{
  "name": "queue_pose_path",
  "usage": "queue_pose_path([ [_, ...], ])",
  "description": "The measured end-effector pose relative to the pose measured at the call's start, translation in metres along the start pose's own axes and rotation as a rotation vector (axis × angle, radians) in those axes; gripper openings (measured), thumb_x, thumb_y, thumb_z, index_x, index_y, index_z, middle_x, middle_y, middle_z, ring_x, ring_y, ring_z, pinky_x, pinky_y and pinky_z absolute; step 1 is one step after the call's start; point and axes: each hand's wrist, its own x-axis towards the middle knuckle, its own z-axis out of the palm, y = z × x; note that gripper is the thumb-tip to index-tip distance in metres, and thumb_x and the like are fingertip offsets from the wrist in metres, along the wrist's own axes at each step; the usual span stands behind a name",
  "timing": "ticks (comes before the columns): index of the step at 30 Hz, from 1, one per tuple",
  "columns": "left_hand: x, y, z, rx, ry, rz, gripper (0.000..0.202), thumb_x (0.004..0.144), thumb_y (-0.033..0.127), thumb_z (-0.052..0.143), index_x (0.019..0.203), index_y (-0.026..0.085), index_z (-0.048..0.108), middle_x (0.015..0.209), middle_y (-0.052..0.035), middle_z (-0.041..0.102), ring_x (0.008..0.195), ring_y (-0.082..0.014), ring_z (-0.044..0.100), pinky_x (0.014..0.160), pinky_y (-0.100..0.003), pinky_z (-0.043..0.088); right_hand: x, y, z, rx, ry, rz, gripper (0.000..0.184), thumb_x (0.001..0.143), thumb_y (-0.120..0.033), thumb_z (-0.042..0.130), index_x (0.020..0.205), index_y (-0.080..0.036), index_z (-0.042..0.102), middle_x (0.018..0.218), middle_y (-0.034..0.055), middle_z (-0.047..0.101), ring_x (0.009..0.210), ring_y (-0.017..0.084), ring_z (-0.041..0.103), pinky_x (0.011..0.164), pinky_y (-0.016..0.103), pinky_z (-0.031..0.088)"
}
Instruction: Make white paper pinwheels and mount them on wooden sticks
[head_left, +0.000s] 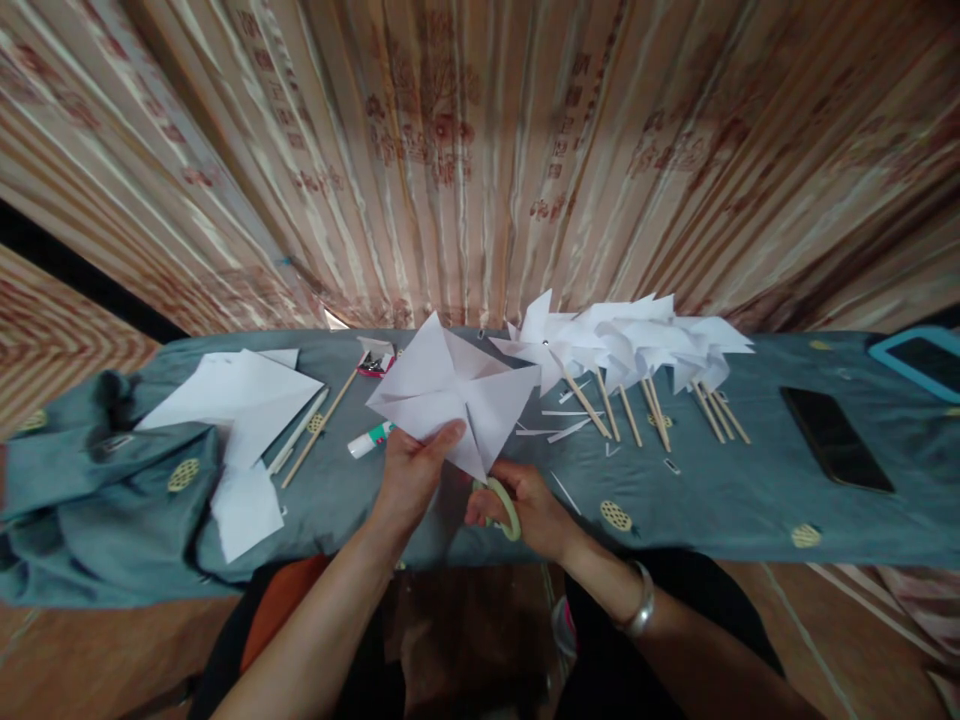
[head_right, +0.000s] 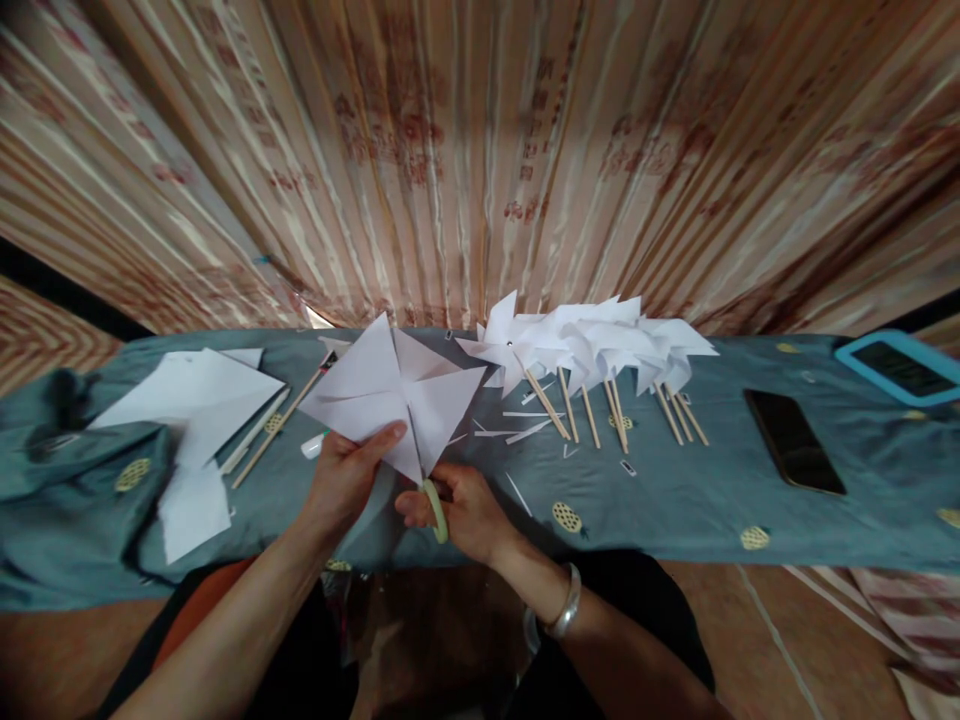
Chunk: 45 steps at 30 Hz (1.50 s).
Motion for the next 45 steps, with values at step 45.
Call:
queue_pose_path([
  [45,-0.028,-0.029,-0.052,0.143,-0.156,-0.274,0.039,0.050,0.027,0.082,0.083,0.017,0.064,0.084,-0.0078,0.075,0.078,-0.0259,0.071,0.085,-0.045,0.054,-0.025,-0.027,-0.084,-1.584,0.381,0.246,0.037,0.086,-0.032,0.059,0.115,-0.009,0.056,0.091,0.0153,0.073,0.087,0.029,0.069,0.071,0.032,0.044],
])
